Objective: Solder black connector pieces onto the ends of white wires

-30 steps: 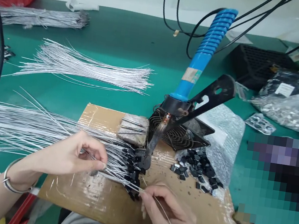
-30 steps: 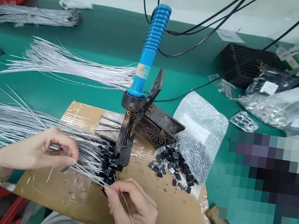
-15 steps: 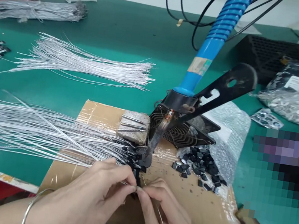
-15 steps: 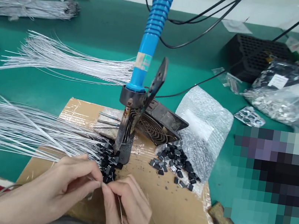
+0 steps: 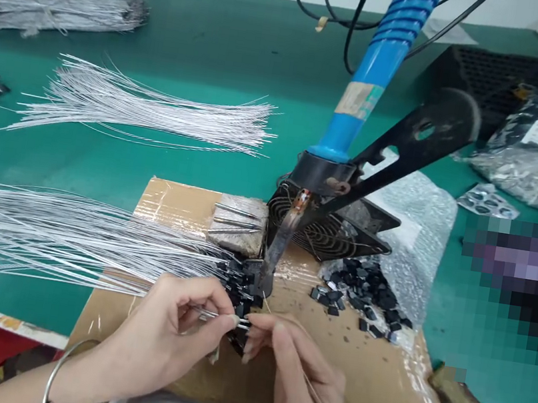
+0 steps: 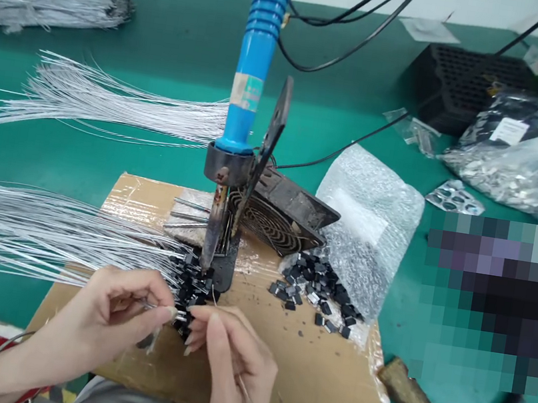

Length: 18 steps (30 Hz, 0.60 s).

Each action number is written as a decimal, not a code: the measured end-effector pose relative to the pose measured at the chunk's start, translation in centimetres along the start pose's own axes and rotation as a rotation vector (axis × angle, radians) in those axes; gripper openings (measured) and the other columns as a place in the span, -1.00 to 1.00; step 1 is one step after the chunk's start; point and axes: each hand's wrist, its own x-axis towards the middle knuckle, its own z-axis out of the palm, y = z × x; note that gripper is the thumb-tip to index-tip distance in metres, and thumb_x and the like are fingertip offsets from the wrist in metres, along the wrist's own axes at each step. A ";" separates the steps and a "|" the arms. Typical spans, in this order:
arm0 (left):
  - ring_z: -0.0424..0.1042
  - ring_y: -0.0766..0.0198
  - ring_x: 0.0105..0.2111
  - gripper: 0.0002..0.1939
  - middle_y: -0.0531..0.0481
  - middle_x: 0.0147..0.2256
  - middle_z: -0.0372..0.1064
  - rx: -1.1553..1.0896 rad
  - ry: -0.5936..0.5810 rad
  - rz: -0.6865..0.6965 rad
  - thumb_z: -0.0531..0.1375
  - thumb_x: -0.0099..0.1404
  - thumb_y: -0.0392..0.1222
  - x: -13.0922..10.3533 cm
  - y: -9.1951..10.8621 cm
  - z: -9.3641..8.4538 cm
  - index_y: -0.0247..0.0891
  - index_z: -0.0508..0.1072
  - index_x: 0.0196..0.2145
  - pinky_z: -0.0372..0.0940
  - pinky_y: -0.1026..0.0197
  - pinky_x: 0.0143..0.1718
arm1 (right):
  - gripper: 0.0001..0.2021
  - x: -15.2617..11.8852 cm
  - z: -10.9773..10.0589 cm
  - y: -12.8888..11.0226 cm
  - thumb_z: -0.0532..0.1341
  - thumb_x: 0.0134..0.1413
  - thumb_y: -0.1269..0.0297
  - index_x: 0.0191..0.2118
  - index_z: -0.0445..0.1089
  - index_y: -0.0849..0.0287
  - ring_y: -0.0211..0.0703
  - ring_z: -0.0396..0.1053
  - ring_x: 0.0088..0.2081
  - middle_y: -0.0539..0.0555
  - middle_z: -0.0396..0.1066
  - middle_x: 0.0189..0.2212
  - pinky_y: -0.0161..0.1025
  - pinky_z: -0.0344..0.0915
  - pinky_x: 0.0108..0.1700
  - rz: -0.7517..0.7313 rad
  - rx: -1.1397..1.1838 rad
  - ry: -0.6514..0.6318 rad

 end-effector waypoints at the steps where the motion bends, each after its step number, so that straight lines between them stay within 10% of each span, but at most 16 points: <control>1: 0.15 0.39 -0.59 -0.76 0.08 -0.55 0.33 -0.009 0.005 0.000 0.18 0.43 -0.10 0.1 0.1 0.0 -0.25 0.47 -0.38 -0.02 0.31 -0.60 | -0.81 -0.2 0.5 -0.2 0.28 0.27 0.18 -0.28 0.64 0.08 -0.24 0.40 -0.45 0.04 0.47 -0.44 -0.34 0.37 -0.41 0.006 -0.017 0.006; 18: 0.19 0.38 -0.57 -0.76 0.06 -0.55 0.38 -0.047 0.031 0.024 0.21 0.41 -0.11 -0.1 -0.1 0.4 -0.26 0.51 -0.38 0.02 0.30 -0.58 | -0.88 -0.6 1.7 -1.4 0.37 0.10 0.36 -0.40 0.62 -0.02 -0.37 0.36 -0.54 -0.08 0.43 -0.54 -0.46 0.28 -0.47 -0.068 -0.119 0.079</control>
